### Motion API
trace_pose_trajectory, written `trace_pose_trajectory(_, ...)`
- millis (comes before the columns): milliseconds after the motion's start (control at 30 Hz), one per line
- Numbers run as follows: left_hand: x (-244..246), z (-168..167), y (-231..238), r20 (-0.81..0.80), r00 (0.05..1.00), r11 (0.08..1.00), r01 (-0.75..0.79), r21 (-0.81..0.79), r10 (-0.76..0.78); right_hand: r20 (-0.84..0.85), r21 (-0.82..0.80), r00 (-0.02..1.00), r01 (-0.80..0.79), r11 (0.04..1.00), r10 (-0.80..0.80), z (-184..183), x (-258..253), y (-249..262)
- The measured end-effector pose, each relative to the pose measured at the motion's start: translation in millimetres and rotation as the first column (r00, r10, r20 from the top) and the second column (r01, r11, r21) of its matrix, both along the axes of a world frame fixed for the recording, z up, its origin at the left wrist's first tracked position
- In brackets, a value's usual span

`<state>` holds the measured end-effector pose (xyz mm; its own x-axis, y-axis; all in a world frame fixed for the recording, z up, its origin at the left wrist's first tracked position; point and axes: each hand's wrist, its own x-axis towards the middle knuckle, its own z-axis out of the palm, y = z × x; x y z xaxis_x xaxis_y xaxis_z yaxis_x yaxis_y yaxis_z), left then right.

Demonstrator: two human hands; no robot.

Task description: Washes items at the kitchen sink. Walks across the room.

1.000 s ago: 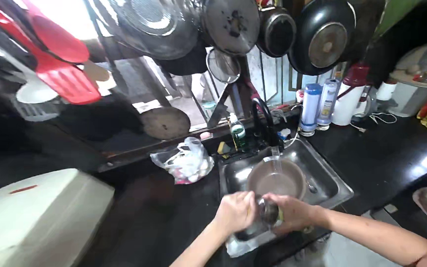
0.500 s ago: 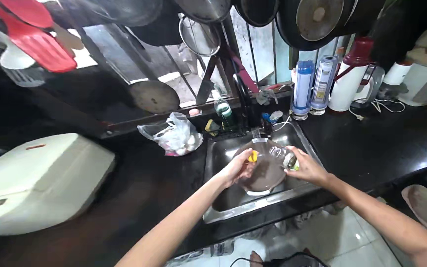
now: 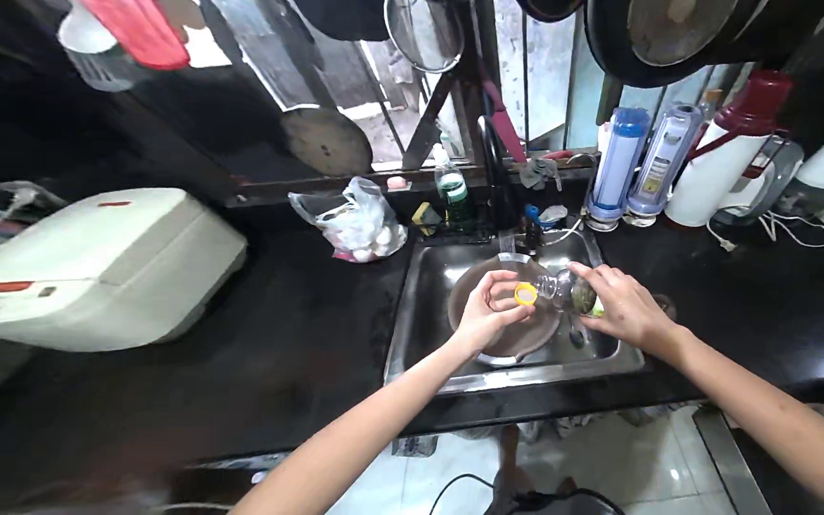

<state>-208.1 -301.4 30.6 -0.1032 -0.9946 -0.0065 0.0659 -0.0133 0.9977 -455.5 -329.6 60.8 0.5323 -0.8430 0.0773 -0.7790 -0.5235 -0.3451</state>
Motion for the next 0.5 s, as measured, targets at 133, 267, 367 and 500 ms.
trace_pose_trajectory(133,7,5,-13,-0.005,1.0,1.0,0.016,-0.008,-0.016,-0.037,-0.015,0.999,0.026,1.0,-0.027,-2,6,-9)
trace_pose_trajectory(267,12,0,-26,-0.01,0.997,0.997,0.075,-0.03,-0.076,-0.086,-0.014,0.996,0.028,0.999,-0.03,3,12,-18)
trace_pose_trajectory(367,18,-2,-40,-0.021,0.994,0.994,0.103,-0.026,-0.103,-0.126,-0.036,0.991,0.048,0.998,-0.052,6,19,-25)
trace_pose_trajectory(500,22,-6,-57,-0.045,0.992,0.993,0.115,0.009,-0.114,-0.155,-0.065,0.984,0.081,0.995,-0.091,5,24,-33)
